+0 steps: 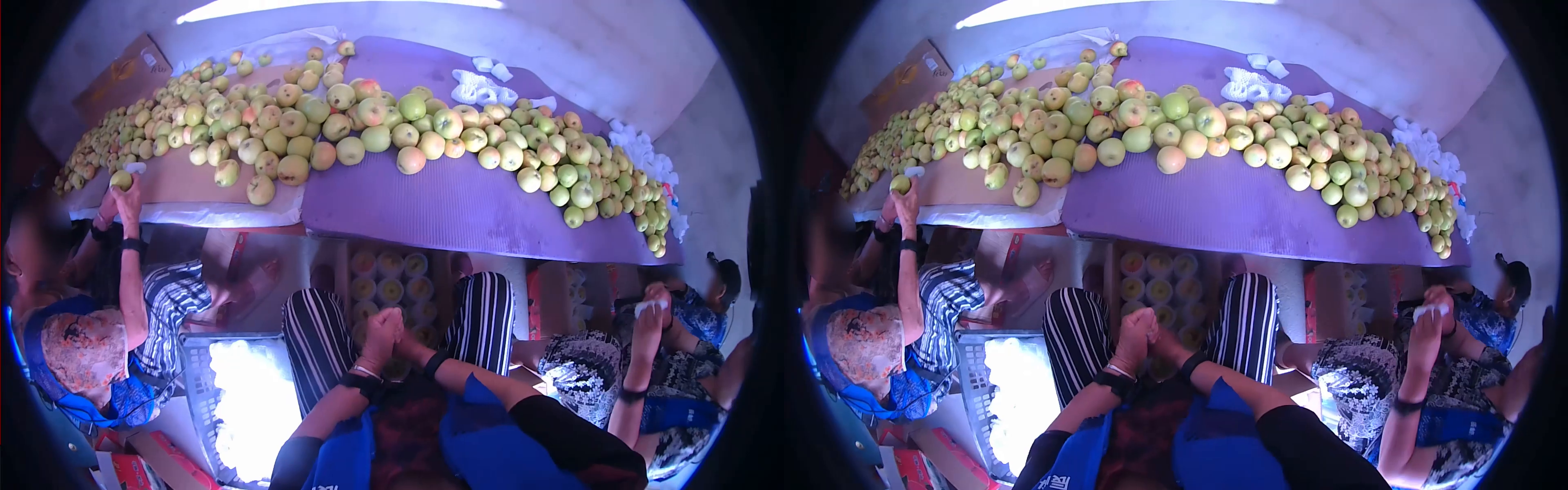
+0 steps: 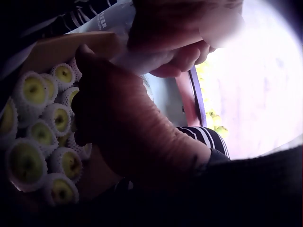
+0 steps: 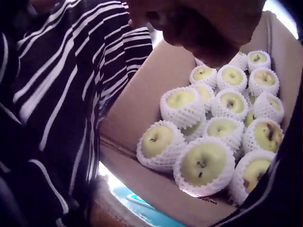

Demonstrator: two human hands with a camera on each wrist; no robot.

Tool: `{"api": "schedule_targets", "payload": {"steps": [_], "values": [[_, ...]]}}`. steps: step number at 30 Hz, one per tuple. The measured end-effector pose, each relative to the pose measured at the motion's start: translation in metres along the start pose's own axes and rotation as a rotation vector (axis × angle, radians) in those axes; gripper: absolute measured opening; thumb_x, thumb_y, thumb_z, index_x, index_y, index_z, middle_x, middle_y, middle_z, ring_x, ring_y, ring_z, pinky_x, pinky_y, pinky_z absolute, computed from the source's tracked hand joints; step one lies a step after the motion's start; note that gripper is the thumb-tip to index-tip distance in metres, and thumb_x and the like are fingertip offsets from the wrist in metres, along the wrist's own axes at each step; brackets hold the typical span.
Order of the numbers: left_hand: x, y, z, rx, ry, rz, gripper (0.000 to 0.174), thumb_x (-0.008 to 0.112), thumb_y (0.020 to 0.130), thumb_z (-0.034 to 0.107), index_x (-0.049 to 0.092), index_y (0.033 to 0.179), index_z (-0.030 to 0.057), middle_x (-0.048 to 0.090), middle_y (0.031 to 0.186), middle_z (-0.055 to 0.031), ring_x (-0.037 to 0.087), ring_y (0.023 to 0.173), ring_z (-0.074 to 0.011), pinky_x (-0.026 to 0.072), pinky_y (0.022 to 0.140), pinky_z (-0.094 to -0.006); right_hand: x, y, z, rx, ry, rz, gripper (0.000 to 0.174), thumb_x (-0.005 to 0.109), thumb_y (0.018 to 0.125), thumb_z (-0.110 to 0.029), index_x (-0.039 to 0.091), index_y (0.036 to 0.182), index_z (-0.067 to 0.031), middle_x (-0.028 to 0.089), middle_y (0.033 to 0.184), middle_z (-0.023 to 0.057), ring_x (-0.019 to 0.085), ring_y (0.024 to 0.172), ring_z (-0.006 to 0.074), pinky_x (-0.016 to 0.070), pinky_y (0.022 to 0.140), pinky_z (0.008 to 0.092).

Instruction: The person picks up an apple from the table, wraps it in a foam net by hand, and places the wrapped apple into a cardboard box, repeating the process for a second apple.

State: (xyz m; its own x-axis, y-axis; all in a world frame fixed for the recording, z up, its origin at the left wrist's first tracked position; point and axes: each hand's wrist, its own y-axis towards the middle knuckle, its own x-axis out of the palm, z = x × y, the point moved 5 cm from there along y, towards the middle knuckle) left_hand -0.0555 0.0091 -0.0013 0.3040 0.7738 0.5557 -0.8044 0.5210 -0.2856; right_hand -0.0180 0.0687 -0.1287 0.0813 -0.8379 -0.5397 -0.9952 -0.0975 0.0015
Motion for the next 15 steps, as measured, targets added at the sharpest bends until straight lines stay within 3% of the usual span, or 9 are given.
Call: {"api": "schedule_targets", "payload": {"steps": [2,4,6,15], "values": [[0.002,0.0,0.001,0.0,0.158,0.012,0.029,0.044,0.086,0.017,0.04,0.058,0.0082,0.035,0.049,0.0046,0.031,0.041,-0.0043,0.0267,0.04,-0.0215,-0.002,-0.004,-0.001,0.048,0.019,-0.015,0.039,0.06,0.068,-0.032,0.052,0.1,-0.0099,0.06,0.09,0.0153,0.057,0.085,0.0321,0.0452,0.073,0.0361],[0.006,-0.003,-0.001,-0.046,0.133,-0.014,0.031,0.045,0.086,0.018,0.038,0.057,0.0095,0.034,0.051,0.0067,0.03,0.044,-0.0023,0.0258,0.041,-0.0203,-0.005,-0.009,0.001,0.142,0.063,-0.021,0.039,0.06,0.069,-0.032,0.052,0.099,-0.01,0.06,0.089,0.0154,0.057,0.085,0.0323,0.0453,0.073,0.0363],[0.01,-0.004,0.004,0.099,0.347,-0.075,0.034,0.046,0.085,0.02,0.037,0.054,0.0099,0.033,0.052,0.0076,0.028,0.047,-0.0015,0.0242,0.043,-0.0199,-0.007,-0.011,0.002,0.2,0.09,-0.016,0.038,0.06,0.069,-0.032,0.052,0.099,-0.01,0.06,0.089,0.0156,0.057,0.084,0.0325,0.0454,0.072,0.0365],[0.008,-0.007,-0.002,-0.024,0.164,-0.235,0.041,0.045,0.086,0.028,0.037,0.051,0.009,0.033,0.051,0.0066,0.026,0.048,-0.0037,0.0209,0.044,-0.0216,-0.009,-0.024,0.004,0.323,0.112,-0.034,0.036,0.059,0.069,-0.032,0.053,0.097,-0.0102,0.06,0.087,0.0161,0.057,0.083,0.0332,0.0457,0.07,0.0373]]}}
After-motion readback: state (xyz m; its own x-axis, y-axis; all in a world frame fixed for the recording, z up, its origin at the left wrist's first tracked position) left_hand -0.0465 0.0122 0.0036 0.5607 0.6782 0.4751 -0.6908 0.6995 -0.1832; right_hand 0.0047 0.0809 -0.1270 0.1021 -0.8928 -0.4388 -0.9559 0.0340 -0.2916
